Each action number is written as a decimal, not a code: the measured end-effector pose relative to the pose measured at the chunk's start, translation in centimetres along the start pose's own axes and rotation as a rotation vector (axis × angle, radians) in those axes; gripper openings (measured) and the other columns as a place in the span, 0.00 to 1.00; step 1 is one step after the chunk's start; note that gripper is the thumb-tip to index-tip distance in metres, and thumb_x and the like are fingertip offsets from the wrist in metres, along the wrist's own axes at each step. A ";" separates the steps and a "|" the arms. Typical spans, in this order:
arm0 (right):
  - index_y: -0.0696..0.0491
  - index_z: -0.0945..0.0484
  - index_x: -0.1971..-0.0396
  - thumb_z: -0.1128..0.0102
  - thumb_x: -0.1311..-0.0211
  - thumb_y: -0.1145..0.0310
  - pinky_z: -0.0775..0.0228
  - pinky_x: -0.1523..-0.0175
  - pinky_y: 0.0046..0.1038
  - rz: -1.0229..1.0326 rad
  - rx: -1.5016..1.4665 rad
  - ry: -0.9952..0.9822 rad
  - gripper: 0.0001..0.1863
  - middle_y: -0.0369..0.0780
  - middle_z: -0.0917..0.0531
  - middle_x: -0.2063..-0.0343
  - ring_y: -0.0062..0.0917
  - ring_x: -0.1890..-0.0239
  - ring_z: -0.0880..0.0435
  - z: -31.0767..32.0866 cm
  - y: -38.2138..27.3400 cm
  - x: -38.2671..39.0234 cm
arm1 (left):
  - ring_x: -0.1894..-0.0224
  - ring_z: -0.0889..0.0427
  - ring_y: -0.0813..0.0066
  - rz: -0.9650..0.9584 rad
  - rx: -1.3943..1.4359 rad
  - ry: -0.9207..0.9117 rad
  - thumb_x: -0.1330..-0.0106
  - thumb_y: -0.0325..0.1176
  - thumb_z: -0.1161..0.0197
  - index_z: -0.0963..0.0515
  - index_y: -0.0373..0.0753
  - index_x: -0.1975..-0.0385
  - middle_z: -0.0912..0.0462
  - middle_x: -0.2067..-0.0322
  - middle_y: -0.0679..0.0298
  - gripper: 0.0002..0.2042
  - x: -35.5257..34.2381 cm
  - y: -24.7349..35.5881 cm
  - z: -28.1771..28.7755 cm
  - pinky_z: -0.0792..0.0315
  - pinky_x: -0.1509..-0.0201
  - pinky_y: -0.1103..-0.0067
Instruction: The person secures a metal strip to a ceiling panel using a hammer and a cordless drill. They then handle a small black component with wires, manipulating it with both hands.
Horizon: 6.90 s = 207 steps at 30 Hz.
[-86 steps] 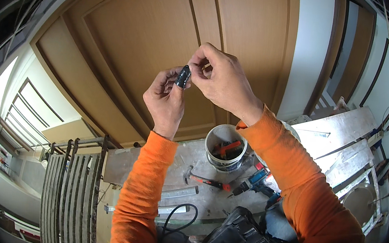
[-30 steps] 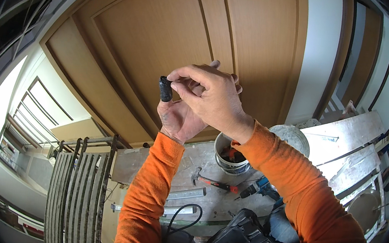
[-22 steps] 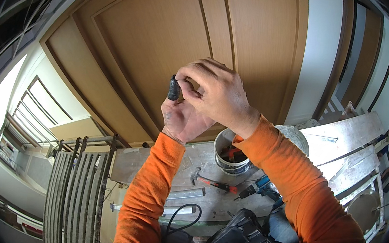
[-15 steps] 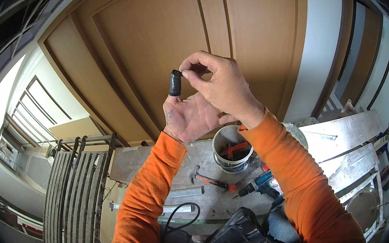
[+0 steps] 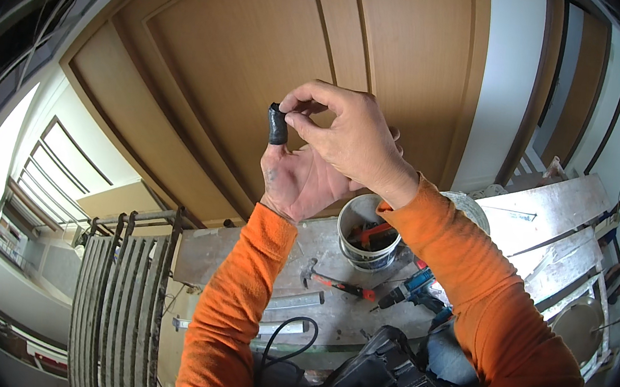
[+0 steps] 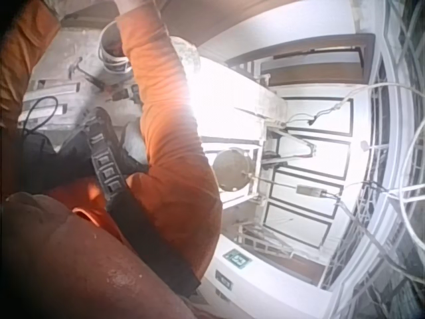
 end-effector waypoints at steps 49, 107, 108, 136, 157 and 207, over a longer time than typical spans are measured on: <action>0.48 0.20 0.60 0.33 0.42 0.73 0.18 0.66 0.31 0.616 0.456 0.138 0.10 0.32 0.18 0.60 0.29 0.66 0.14 0.3 0.6 2.3 | 0.34 0.27 0.49 0.009 -0.613 0.339 0.29 0.61 0.53 0.38 0.35 0.32 0.32 0.34 0.47 0.36 0.6 2.3 0.2 0.30 0.34 0.49; 0.62 0.15 0.61 0.35 0.34 0.71 0.21 0.61 0.22 -0.376 -0.485 0.095 0.09 0.40 0.15 0.68 0.18 0.67 0.16 -2.5 3.3 0.9 | 0.42 0.24 0.70 -0.437 -0.641 0.418 0.36 0.60 0.34 0.24 0.49 0.53 0.21 0.49 0.69 0.23 2.1 6.1 4.6 0.29 0.36 0.66; 0.63 0.15 0.62 0.35 0.35 0.72 0.21 0.61 0.22 -0.345 -0.431 0.094 0.09 0.40 0.15 0.68 0.19 0.67 0.15 -2.4 2.9 0.8 | 0.41 0.24 0.69 -0.446 -0.665 0.410 0.36 0.59 0.34 0.24 0.47 0.49 0.21 0.47 0.68 0.25 2.0 6.2 4.7 0.29 0.35 0.66; 0.55 0.25 0.67 0.37 0.48 0.75 0.29 0.51 0.42 -0.305 -0.231 0.575 0.08 0.44 0.21 0.66 0.37 0.58 0.21 6.2 1.5 -1.3 | 0.41 0.24 0.67 -0.310 -0.652 0.303 0.35 0.44 0.37 0.28 0.41 0.43 0.23 0.45 0.61 0.23 -6.9 1.0 1.3 0.29 0.35 0.67; 0.53 0.17 0.61 0.29 0.45 0.80 0.21 0.66 0.21 0.358 0.380 0.249 0.11 0.35 0.13 0.67 0.22 0.69 0.13 6.8 -1.9 0.7 | 0.42 0.23 0.71 -0.274 -0.469 0.170 0.28 0.49 0.43 0.35 0.36 0.30 0.23 0.44 0.62 0.32 -6.8 1.7 0.5 0.26 0.37 0.71; 0.59 0.21 0.61 0.36 0.31 0.73 0.25 0.59 0.19 -0.146 -0.078 0.273 0.06 0.34 0.16 0.68 0.13 0.64 0.19 4.0 3.0 0.2 | 0.45 0.20 0.69 -0.351 -0.592 0.359 0.29 0.59 0.43 0.26 0.40 0.41 0.19 0.49 0.64 0.29 -5.0 3.0 4.2 0.26 0.39 0.71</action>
Point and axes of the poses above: each hand's wrist, its own x-axis away from the middle knuckle, its own z-axis out of the back of the hand, y = z × x, the point moved 8 cm from there along -x, towards the middle knuckle
